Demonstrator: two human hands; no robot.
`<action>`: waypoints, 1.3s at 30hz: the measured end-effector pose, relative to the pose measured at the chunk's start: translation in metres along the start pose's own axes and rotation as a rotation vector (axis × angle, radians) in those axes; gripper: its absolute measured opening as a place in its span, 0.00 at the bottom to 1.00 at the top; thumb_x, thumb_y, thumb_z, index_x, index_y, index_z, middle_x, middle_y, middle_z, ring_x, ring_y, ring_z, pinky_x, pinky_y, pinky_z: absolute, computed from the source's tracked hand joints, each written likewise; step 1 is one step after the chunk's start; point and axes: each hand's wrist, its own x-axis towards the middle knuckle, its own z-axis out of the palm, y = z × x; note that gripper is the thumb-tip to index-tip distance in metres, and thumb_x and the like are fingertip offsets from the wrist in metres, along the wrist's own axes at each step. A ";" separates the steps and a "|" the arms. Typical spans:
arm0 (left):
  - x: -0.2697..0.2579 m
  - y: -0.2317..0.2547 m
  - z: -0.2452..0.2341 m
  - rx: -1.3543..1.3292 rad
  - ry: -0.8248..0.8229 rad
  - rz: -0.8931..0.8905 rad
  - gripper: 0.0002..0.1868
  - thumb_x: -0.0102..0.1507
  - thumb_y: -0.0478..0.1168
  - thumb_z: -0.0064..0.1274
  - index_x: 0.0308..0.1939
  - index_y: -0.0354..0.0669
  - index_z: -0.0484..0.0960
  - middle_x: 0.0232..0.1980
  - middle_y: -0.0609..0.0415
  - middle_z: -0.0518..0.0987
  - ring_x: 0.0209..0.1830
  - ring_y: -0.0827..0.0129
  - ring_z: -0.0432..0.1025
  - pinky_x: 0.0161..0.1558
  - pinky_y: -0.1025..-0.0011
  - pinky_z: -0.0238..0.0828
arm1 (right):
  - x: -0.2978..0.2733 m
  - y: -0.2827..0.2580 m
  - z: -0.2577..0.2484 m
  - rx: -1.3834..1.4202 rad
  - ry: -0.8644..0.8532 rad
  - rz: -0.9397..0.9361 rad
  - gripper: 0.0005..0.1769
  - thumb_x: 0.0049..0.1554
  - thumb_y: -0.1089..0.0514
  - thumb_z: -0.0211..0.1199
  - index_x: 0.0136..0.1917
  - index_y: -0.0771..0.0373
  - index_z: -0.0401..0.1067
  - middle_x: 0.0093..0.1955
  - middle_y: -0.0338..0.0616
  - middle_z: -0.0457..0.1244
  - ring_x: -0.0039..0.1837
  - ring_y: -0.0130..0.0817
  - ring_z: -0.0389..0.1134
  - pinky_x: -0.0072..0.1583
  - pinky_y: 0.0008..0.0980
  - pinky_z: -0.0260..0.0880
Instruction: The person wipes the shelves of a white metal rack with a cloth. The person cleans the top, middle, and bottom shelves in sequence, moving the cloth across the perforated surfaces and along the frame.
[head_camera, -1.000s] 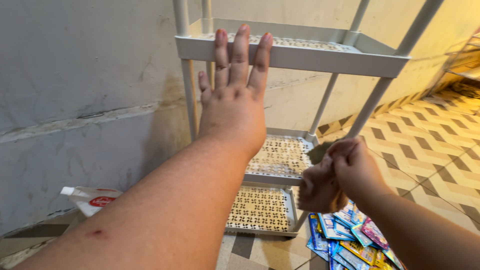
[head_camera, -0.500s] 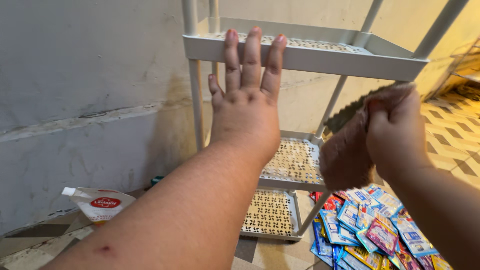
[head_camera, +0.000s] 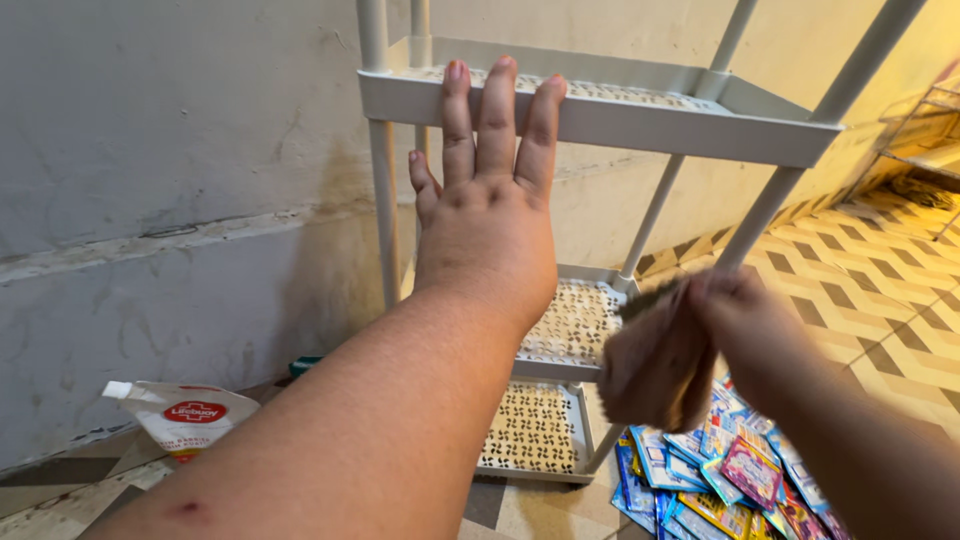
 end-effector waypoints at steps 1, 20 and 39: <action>0.000 0.001 0.000 -0.024 -0.017 -0.002 0.58 0.57 0.27 0.46 0.79 0.63 0.25 0.82 0.52 0.22 0.80 0.49 0.16 0.74 0.37 0.31 | 0.005 -0.019 -0.005 0.017 0.029 -0.012 0.10 0.65 0.56 0.55 0.56 0.62 0.71 0.48 0.41 0.67 0.51 0.30 0.66 0.57 0.33 0.68; 0.001 -0.004 -0.012 -0.020 -0.073 -0.007 0.61 0.55 0.23 0.44 0.78 0.69 0.24 0.82 0.56 0.22 0.81 0.53 0.17 0.74 0.38 0.27 | -0.005 0.061 0.010 0.025 -0.017 0.135 0.11 0.63 0.58 0.57 0.59 0.63 0.68 0.50 0.44 0.68 0.53 0.32 0.68 0.58 0.35 0.69; -0.006 -0.024 0.005 -0.045 0.381 -0.013 0.55 0.61 0.29 0.49 0.83 0.67 0.33 0.86 0.47 0.34 0.86 0.50 0.32 0.79 0.39 0.38 | 0.006 0.001 0.008 -0.024 0.041 -0.213 0.09 0.65 0.60 0.56 0.58 0.62 0.64 0.49 0.39 0.65 0.51 0.26 0.65 0.54 0.30 0.68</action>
